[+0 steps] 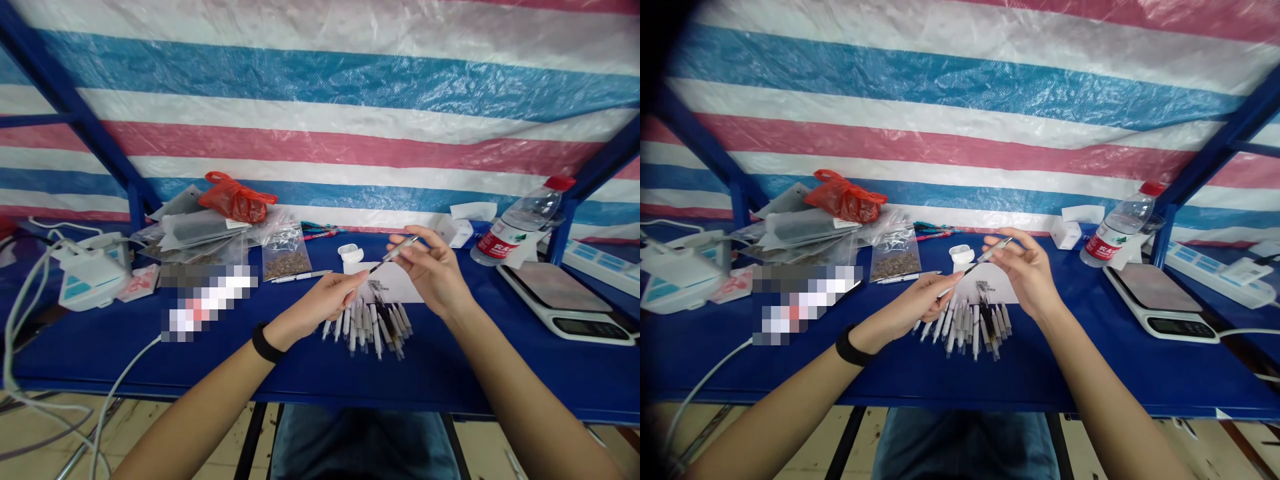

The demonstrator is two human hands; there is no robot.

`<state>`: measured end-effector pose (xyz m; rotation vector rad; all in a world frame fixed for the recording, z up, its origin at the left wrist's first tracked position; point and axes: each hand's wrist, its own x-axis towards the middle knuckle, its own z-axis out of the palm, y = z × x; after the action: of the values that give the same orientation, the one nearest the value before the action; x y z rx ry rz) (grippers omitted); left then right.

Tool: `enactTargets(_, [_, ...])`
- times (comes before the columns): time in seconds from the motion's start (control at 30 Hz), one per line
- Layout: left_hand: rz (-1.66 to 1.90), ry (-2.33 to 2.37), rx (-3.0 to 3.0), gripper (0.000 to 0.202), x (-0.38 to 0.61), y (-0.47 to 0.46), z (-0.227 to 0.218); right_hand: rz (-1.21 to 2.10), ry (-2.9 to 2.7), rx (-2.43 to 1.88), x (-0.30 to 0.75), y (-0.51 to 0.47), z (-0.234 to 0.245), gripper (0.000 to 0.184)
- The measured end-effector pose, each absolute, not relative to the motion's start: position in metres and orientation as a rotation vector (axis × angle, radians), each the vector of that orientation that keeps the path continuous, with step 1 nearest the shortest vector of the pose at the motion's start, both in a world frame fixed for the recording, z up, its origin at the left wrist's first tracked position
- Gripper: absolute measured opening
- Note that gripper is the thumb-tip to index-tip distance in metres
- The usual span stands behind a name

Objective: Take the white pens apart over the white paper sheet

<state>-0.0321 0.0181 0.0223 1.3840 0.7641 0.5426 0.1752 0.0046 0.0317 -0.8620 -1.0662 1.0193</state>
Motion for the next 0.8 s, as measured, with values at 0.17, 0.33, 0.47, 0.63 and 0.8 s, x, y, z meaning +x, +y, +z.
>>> enactTargets(0.17, [0.545, 0.747, 1.395, 0.064, -0.034, 0.019, 0.019, 0.88, -0.964, -0.866, 0.193, 0.011, 0.035, 0.032])
enactTargets(0.33, [0.551, 0.813, 1.385, 0.062, -0.033, 0.019, 0.021, 0.822, -1.126, -0.971, 0.193, 0.01, 0.034, 0.034])
enactTargets(0.47, [0.554, 0.822, 1.383, 0.061, -0.033, 0.021, 0.017, 0.863, -1.411, -1.064, 0.184, 0.006, 0.032, 0.025])
enactTargets(0.63, [0.551, 0.839, 1.425, 0.061, -0.033, 0.021, 0.017, 0.966, -1.47, -1.095, 0.175, 0.005, 0.026, 0.034])
enactTargets(0.8, [0.566, 0.903, 1.425, 0.059, -0.031, 0.019, 0.024, 0.969, -1.345, -1.076, 0.174, 0.008, 0.027, 0.038])
